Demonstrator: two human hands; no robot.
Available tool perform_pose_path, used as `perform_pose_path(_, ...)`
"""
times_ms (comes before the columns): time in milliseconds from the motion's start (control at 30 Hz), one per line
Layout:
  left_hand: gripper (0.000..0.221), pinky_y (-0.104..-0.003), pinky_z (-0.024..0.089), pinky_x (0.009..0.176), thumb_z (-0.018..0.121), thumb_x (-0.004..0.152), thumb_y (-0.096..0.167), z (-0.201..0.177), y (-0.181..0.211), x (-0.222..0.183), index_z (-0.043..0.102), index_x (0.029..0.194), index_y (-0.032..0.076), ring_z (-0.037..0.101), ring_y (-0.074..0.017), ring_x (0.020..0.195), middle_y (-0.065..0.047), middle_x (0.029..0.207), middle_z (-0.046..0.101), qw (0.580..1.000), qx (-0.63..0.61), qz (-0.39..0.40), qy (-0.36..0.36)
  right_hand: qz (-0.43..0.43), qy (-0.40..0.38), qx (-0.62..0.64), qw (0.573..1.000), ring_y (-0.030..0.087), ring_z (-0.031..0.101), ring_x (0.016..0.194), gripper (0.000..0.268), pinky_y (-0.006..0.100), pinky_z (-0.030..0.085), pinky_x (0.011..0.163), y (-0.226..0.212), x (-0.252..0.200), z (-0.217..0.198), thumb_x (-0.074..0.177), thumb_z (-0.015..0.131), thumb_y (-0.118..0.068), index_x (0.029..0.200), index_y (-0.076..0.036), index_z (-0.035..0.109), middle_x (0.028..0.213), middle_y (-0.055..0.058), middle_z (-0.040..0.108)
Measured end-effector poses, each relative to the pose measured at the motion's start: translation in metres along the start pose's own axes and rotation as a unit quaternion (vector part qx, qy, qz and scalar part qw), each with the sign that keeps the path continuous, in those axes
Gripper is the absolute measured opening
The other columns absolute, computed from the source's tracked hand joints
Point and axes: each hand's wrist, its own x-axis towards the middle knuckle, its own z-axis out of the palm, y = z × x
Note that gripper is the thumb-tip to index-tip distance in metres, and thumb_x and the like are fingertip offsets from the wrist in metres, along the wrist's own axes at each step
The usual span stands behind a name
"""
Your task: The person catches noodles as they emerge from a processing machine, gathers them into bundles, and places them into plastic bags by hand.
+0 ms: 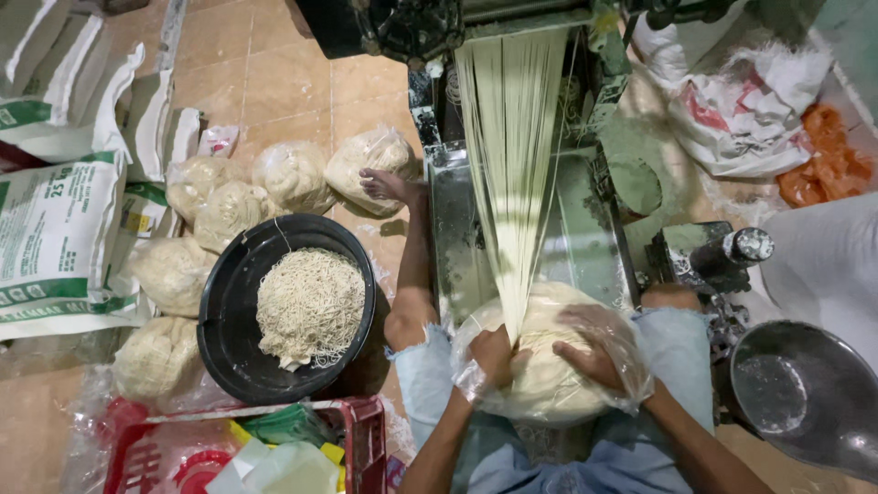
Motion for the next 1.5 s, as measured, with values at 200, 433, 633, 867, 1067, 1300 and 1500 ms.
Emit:
perform_pose_path(200, 0.029, -0.034, 0.048, 0.068, 0.069, 0.065, 0.044, 0.022, -0.026, 0.011, 0.053, 0.069, 0.02, 0.061, -0.0263, 0.072, 0.0, 0.059, 0.058, 0.994, -0.055, 0.029, 0.092, 0.019, 0.008, 0.02, 1.0, 0.019, 0.058, 0.098, 0.038, 0.032, 0.043, 0.088, -0.011, 0.001, -0.005, 0.07, 0.06, -0.051, 0.089, -0.018, 0.067, 0.096, 0.002, 0.065)
perform_pose_path(433, 0.019, -0.034, 0.044, 0.048, 0.06, 0.072, 0.018, 0.006, -0.041, 0.003, 0.059, 0.083, 0.003, 0.054, -0.0234, 0.057, -0.011, 0.062, 0.056, 0.938, -0.328, 0.105, 0.045, -0.074, -0.059, 0.128, 0.987, 0.031, 0.059, 0.095, 0.037, 0.042, 0.046, 0.082, -0.01, 0.014, -0.034, 0.07, 0.068, -0.034, 0.095, -0.007, 0.065, 0.097, 0.015, 0.064)
perform_pose_path(633, 0.033, -0.023, 0.041, 0.04, 0.059, 0.076, 0.014, -0.042, -0.006, -0.005, 0.05, 0.103, -0.004, 0.05, -0.0127, 0.045, -0.007, 0.057, 0.049, 0.713, -0.669, 0.201, -0.062, 0.053, -0.156, 0.613, 0.773, 0.03, 0.062, 0.09, 0.036, 0.043, 0.047, 0.078, -0.009, 0.045, -0.057, 0.082, 0.049, -0.019, 0.103, 0.01, 0.057, 0.099, 0.024, 0.064)
perform_pose_path(867, 0.051, -0.014, 0.038, 0.045, 0.067, 0.072, 0.022, -0.064, 0.052, -0.042, 0.042, 0.112, 0.001, 0.055, -0.0062, 0.06, -0.015, 0.087, 0.063, 0.531, -0.752, 0.335, -0.2, 0.21, -0.354, 0.665, 0.624, 0.018, 0.042, 0.047, 0.099, 0.029, 0.029, 0.041, 0.006, 0.08, -0.026, 0.066, 0.017, -0.086, 0.083, 0.003, 0.056, 0.072, 0.016, 0.058)
perform_pose_path(1067, 0.02, -0.015, 0.037, 0.045, 0.064, 0.081, 0.018, -0.045, 0.036, -0.04, 0.056, 0.093, 0.005, 0.046, -0.0026, 0.054, 0.002, 0.066, 0.053, 0.753, -0.5, 0.344, -0.254, -0.049, -0.258, 0.819, 0.51, 0.043, 0.05, 0.102, 0.112, 0.049, 0.038, 0.089, -0.07, 0.152, -0.079, 0.06, 0.039, -0.08, 0.124, 0.011, 0.032, 0.116, 0.035, 0.044)
perform_pose_path(1300, 0.034, -0.026, 0.03, 0.045, 0.049, 0.082, 0.043, -0.104, 0.016, -0.063, 0.044, 0.067, 0.014, 0.041, -0.0129, 0.047, 0.0, 0.054, 0.042, 0.966, -0.099, 0.17, -0.168, 0.087, 0.141, 0.855, 0.491, 0.01, 0.051, 0.06, 0.091, 0.019, 0.044, 0.053, -0.05, 0.128, -0.139, 0.052, 0.077, -0.047, 0.122, -0.006, 0.035, 0.076, 0.002, 0.053)
perform_pose_path(1500, 0.022, -0.026, 0.037, 0.072, 0.046, 0.09, 0.018, -0.01, -0.077, 0.035, 0.045, 0.069, 0.022, 0.04, -0.0073, 0.068, 0.005, 0.07, 0.042, 0.948, -0.064, 0.31, -0.025, 0.248, -0.006, 0.878, 0.41, 0.002, 0.047, 0.041, 0.056, 0.014, 0.043, 0.036, 0.009, 0.031, -0.069, 0.095, 0.042, -0.046, 0.114, 0.007, 0.041, 0.054, -0.007, 0.049)
